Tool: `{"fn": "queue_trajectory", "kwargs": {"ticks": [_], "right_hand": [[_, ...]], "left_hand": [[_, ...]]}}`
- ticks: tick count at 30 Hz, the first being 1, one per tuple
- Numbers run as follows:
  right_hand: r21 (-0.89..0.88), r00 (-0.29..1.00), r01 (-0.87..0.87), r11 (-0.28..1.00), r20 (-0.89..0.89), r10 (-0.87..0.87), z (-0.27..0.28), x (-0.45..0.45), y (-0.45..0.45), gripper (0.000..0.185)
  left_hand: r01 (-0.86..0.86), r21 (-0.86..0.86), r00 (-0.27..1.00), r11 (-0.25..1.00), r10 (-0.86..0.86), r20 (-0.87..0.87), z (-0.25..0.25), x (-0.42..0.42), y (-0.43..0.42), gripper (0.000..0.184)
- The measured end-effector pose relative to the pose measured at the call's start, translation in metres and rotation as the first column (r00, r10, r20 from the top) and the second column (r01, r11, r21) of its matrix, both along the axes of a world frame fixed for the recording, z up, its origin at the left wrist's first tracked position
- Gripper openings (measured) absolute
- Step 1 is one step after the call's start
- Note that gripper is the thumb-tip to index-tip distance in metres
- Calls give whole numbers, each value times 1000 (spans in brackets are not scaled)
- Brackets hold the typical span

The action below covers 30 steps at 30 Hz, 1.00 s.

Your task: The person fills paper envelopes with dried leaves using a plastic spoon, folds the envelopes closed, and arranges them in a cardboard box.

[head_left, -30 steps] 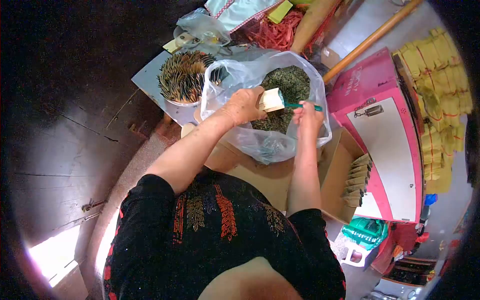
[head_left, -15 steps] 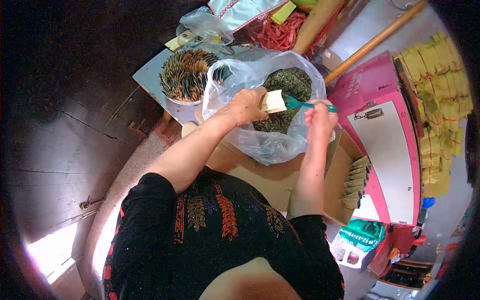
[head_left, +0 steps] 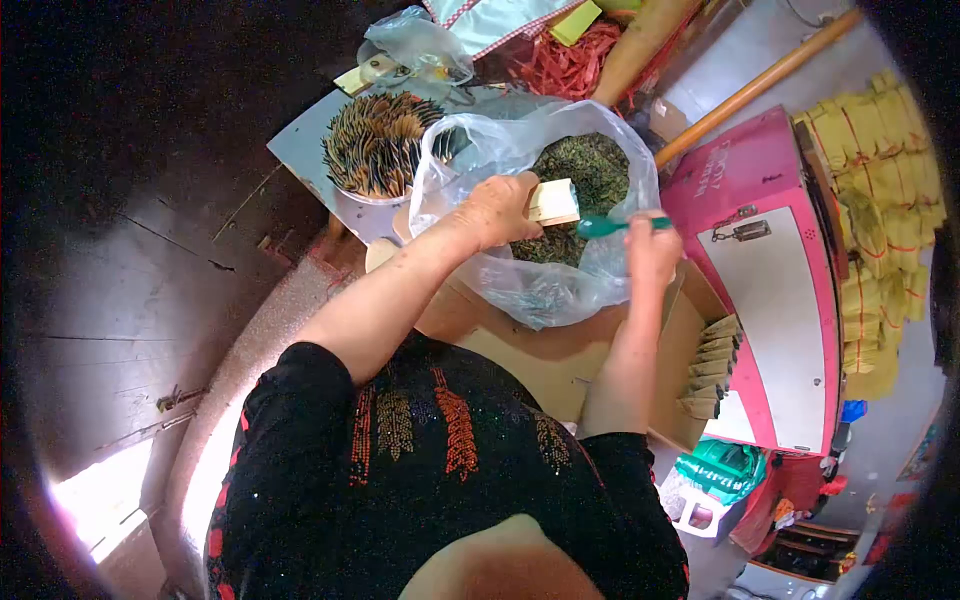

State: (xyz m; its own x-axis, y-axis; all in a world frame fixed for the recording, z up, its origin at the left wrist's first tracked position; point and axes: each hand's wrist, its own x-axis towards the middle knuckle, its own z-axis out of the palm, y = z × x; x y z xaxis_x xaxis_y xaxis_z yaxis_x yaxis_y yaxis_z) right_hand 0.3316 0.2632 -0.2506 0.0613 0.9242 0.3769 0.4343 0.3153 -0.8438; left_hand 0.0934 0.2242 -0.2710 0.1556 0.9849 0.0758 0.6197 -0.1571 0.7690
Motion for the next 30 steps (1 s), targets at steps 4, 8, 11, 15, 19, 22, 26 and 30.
{"fn": "queue_trajectory", "kwargs": {"ticks": [4,8,11,15,19,22,26,30], "right_hand": [[-303,981,-3,953,-185,-56,-24,-25,-3,15],[-329,900,-8,944,-413,-137,-21,-22,-3,17],[-305,827,18,952,-531,-186,-12,-8,-1,19],[-210,786,48,977,-595,-167,6,5,-1,18],[-190,785,37,981,-602,-147,21,2,-7,18],[-160,823,-33,987,-565,-64,27,-14,-13,17],[-107,952,-138,985,-290,102,28,-40,-25,14],[149,950,-311,939,77,302,23,-55,-35,11]], "left_hand": [[-19,28,1000,999,19,7,0,0,-2,50],[-5,22,1000,1000,5,9,-2,0,-1,49],[-3,13,1000,1000,2,17,1,-1,-3,48],[0,19,1000,1000,0,4,0,1,-2,47],[-1,-1,999,1000,1,33,-2,1,-1,47],[-11,36,1000,999,10,21,-2,0,-1,47],[-6,9,1000,1000,6,8,1,1,-2,47],[-17,43,1000,999,16,15,-3,0,-1,49]]}}
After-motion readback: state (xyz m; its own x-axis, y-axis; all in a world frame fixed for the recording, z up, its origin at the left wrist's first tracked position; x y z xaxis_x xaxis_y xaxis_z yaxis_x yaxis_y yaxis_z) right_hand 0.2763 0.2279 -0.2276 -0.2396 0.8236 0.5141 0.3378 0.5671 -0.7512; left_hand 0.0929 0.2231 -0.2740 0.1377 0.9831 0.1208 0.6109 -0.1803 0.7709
